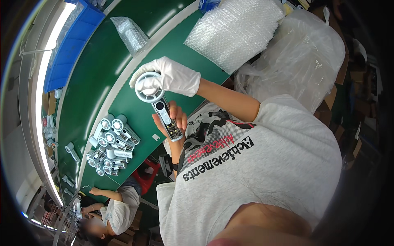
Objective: The person picks up a fan, inspects it by turning it over, and wipes it with a gloved hand. They then slide the fan into a bubble wrap sleeve, set it aside, and repeat the process with another fan.
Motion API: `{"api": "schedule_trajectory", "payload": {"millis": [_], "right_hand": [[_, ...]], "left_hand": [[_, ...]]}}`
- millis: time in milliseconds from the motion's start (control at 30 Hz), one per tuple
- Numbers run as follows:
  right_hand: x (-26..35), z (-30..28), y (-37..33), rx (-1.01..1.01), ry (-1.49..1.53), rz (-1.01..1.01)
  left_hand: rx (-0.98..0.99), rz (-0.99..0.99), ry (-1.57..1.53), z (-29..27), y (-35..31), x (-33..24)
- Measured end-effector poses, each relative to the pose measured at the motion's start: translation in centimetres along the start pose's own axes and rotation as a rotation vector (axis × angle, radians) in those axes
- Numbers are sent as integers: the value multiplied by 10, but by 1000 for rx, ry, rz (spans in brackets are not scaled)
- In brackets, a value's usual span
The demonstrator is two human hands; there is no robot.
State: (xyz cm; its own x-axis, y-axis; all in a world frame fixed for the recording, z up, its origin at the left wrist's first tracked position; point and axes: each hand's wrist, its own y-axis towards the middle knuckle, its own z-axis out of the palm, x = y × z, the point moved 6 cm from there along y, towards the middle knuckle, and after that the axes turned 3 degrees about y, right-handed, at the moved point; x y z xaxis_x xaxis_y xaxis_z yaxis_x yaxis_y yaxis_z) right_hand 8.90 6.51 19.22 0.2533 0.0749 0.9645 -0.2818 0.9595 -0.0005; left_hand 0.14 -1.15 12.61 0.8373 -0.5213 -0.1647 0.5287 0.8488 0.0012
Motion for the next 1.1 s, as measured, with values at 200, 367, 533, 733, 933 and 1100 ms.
{"api": "schedule_trajectory", "payload": {"millis": [200, 367, 533, 733, 933, 1100], "right_hand": [[28, 5, -8, 92, 145, -47], [6, -7, 3, 67, 454, -160], [22, -2, -3, 43, 151, -184], [20, -1, -4, -86, -49, 29], [7, 2, -1, -73, -148, 21], [11, -2, -5, -111, -209, 5]], "left_hand": [[66, 4, 20, 24, -6, -4], [-100, 99, 702, 82, 7, -10], [-413, 118, 1155, 77, 5, -23], [-490, -38, 1429, 87, -1, -30], [-543, -62, 1291, 80, -4, -34], [-514, -118, 1209, 73, 0, -30]]}}
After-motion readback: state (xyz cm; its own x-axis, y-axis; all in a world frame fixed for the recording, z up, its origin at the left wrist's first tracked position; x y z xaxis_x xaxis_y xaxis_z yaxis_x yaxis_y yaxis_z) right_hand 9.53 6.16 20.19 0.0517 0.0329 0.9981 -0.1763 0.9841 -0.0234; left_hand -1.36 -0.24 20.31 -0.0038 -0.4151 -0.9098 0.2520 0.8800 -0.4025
